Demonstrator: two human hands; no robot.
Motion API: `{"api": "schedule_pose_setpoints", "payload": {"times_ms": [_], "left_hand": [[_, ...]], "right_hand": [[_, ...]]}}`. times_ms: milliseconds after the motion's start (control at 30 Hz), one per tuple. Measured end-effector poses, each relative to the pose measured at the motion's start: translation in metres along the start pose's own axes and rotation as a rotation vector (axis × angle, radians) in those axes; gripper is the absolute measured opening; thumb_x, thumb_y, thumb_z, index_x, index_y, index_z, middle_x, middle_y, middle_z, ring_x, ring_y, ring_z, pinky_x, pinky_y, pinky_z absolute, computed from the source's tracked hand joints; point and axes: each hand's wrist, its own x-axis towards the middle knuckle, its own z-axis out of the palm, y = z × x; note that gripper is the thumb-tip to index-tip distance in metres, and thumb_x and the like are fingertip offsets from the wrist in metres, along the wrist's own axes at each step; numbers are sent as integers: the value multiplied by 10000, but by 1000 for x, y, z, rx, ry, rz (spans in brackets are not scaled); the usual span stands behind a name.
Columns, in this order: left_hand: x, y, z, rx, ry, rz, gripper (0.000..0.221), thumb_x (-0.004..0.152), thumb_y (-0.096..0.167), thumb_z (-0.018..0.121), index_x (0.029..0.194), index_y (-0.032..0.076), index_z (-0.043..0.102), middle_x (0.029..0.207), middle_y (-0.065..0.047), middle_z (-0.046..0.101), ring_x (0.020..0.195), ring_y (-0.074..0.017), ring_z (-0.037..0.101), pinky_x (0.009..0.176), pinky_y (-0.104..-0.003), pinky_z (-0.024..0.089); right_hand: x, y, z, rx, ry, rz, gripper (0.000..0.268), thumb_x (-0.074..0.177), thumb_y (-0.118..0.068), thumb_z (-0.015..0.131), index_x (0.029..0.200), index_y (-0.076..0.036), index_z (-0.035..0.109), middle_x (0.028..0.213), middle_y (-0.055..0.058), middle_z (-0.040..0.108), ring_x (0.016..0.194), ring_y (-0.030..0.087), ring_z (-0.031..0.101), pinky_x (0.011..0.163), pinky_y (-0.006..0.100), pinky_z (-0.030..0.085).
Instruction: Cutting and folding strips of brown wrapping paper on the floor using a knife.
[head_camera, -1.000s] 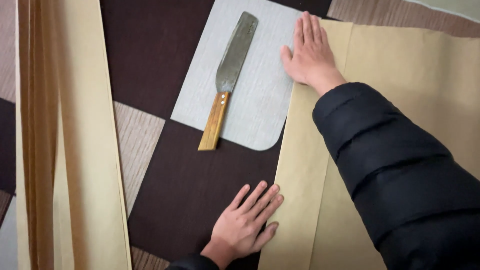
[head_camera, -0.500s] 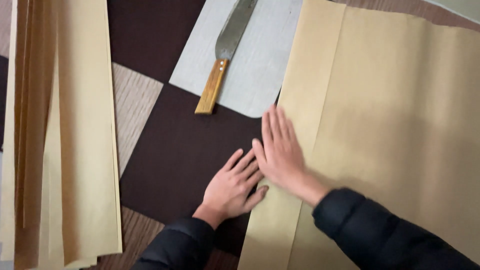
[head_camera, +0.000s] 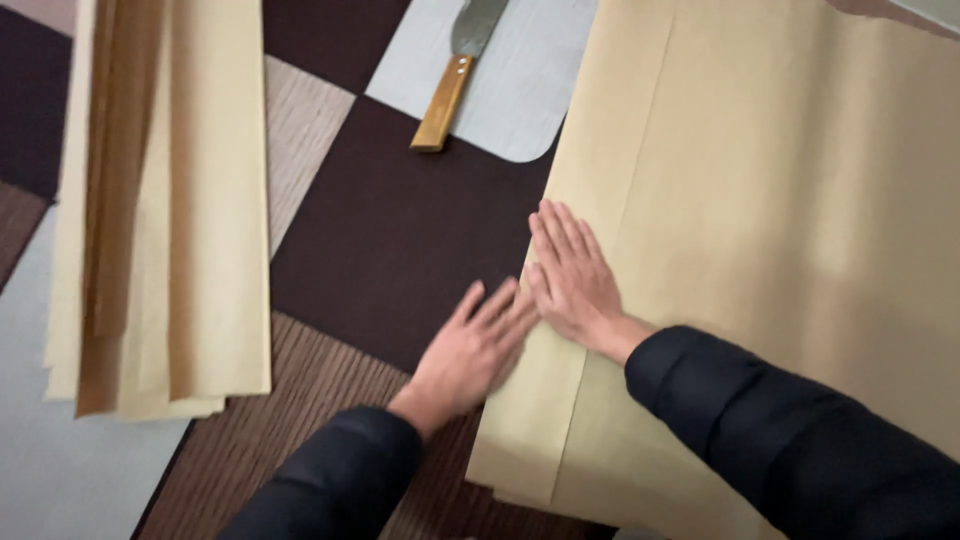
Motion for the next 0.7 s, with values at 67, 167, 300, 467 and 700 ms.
{"api": "schedule_pose_setpoints", "payload": {"times_ms": [67,167,300,467,700], "left_hand": [[-38,20,-9,-20,-19,1,564,1146,276,531,1682,107,569,1731,-128,583,1651,-329,475,1349,-610,306],[-81,41,-21,-36,-37,4,581,1168,292,495,1711,89,525,1768,-129,535,1673,-307,441,1362,-590,276],[-91,47,-25,6,-2,2,541,1171,286,516,1666,76,574,1712,-136,590,1644,-304,480,1355,-619,274],[-48,11,-20,121,-84,-79,565,1097,208,549,1648,96,600,1703,-129,612,1626,-327,502,1348,-652,281],[-32,-21,-11,209,-145,-132,626,1108,275,530,1719,138,510,1787,-76,520,1690,-292,404,1369,-612,265]], "right_hand": [[1,-3,-5,-2,-20,-5,705,1194,-392,360,1797,-27,338,1888,237,277,1754,412,226,1405,576,160],[3,-5,-7,-14,-73,-1,733,1195,-423,385,1801,-16,321,1888,256,258,1755,436,209,1402,598,149],[13,7,-5,-5,-172,21,800,1173,-511,444,1814,-53,303,1897,240,231,1762,418,185,1401,608,147],[15,3,-27,34,-264,117,826,1144,-520,498,1819,-86,300,1884,234,261,1746,446,222,1379,659,215],[5,-3,-32,-80,-479,119,768,1163,-619,353,1835,-259,268,1933,121,145,1772,403,140,1366,698,203]]}}
